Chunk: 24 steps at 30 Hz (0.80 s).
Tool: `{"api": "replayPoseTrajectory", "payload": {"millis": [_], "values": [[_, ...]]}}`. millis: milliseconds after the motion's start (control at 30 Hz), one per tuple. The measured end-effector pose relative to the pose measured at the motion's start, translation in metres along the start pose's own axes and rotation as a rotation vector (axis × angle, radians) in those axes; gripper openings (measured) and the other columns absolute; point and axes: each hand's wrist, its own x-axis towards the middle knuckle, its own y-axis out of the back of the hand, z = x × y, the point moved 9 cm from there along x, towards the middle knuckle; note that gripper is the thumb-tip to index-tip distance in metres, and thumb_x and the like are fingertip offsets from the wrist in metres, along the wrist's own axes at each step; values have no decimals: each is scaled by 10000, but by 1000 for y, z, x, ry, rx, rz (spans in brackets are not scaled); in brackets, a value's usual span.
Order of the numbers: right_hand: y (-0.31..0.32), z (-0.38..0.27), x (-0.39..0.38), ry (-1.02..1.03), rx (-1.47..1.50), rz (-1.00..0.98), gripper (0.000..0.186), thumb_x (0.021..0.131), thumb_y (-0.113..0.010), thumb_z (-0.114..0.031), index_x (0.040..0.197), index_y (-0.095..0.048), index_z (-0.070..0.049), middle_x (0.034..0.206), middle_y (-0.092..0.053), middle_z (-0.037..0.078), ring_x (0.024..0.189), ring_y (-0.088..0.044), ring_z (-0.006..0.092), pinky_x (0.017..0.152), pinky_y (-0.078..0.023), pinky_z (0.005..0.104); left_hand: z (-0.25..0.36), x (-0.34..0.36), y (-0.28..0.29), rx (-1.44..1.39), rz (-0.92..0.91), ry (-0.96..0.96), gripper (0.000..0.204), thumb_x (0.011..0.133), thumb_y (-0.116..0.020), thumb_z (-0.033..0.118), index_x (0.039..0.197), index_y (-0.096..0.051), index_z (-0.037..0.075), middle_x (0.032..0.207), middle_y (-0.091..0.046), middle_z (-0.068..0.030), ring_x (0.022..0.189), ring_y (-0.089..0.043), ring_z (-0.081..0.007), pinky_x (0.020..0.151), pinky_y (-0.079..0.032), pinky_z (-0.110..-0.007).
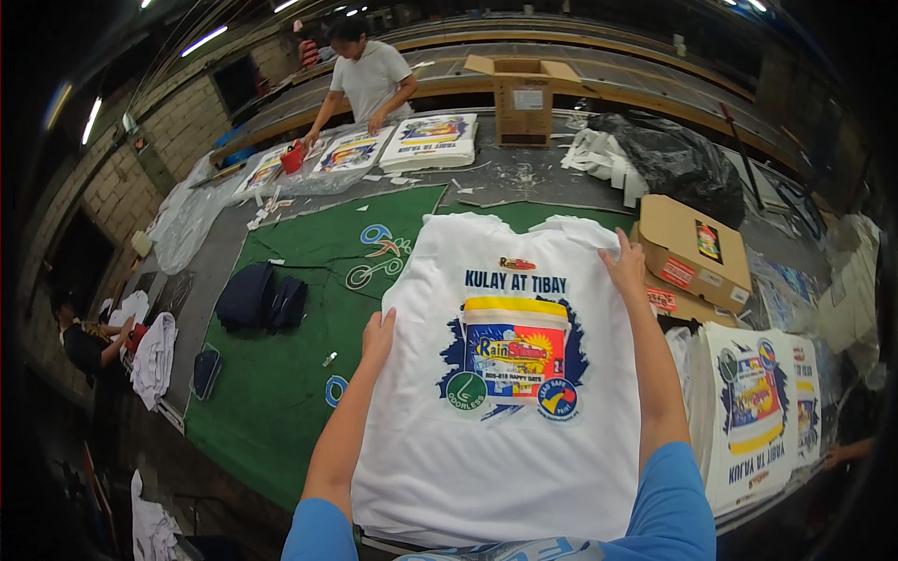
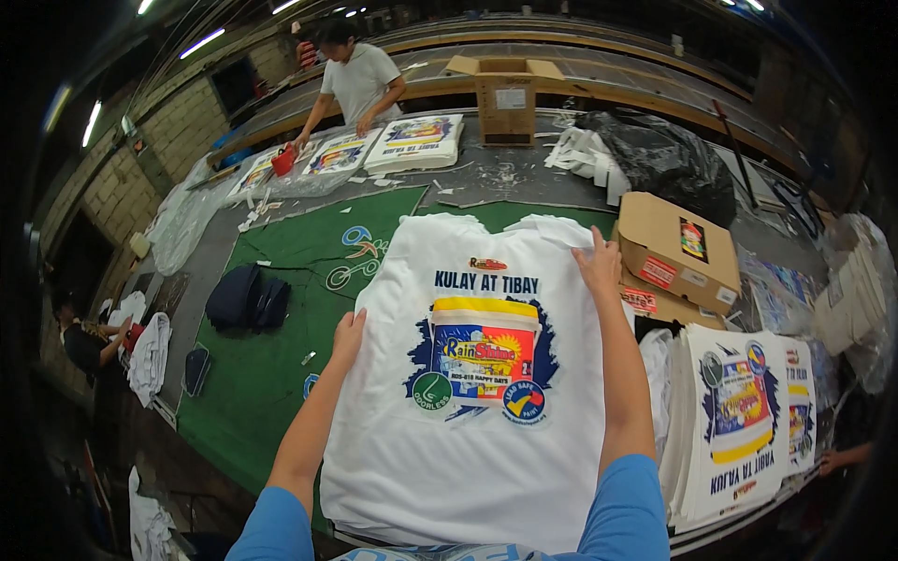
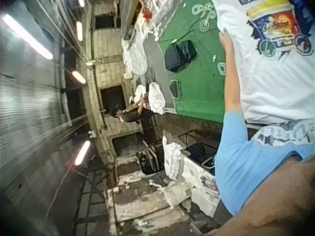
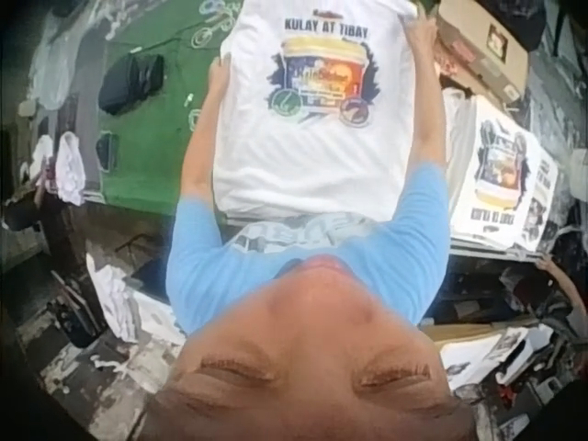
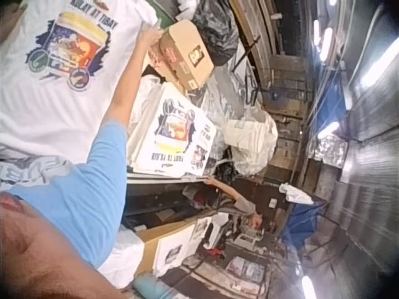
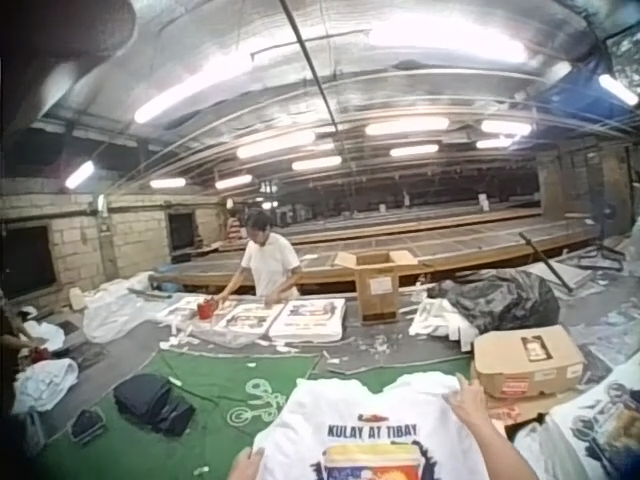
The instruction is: Printing graphics onto white t-shirts using a heat press machine.
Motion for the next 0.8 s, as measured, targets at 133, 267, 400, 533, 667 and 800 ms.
{"api": "replayPoseTrajectory", "payload": {"millis": [133,267,400,533,667,800], "values": [[-35,-1,30,108,-233,-89,199,866,-537,-255,972,-585,-94,915,-594,185,854,-592,375,723,-477,474,27,17,-4,-23,131,-170,433,841,-577,386,941,-549,-34,903,-603,-271,893,-569,-429,752,-437,-450],[-10,11,40,159,-214,129,151,903,-462,-200,882,-569,-95,819,-620,150,780,-618,360,652,-491,466,58,13,-1,-137,234,-262,360,848,-577,325,911,-531,-26,887,-609,-256,850,-565,-441,725,-431,-476],[-38,32,47,68,-305,6,225,929,-451,-277,924,-550,-75,851,-616,169,808,-607,376,676,-482,471,64,16,-17,181,239,-258,354,877,-542,327,828,-460,-13,773,-594,-239,771,-556,-459,677,-414,-513],[-6,15,32,59,-394,188,302,901,-515,-297,1070,-542,-48,1036,-591,163,990,-563,336,793,-456,453,77,5,-17,244,266,-280,336,888,-517,329,1077,-497,52,1091,-547,-197,1020,-514,-368,823,-392,-494],[15,-71,-74,374,-158,159,534,844,-593,-304,1292,-439,-57,1366,-402,169,1253,-375,353,1003,-333,451,130,-48,-39,310,178,-607,495,907,-483,346,1356,-393,160,1435,-308,-96,1315,-299,-257,1020,-219,-531],[9,-61,-171,384,-239,-189,560,858,-564,-343,1357,-400,-148,1444,-323,84,1329,-273,342,1057,-241,508,123,-77,-86,521,-52,-695,491,919,-443,400,1365,-397,199,1443,-324,-86,1343,-275,-253,1070,-136,-544]]}}
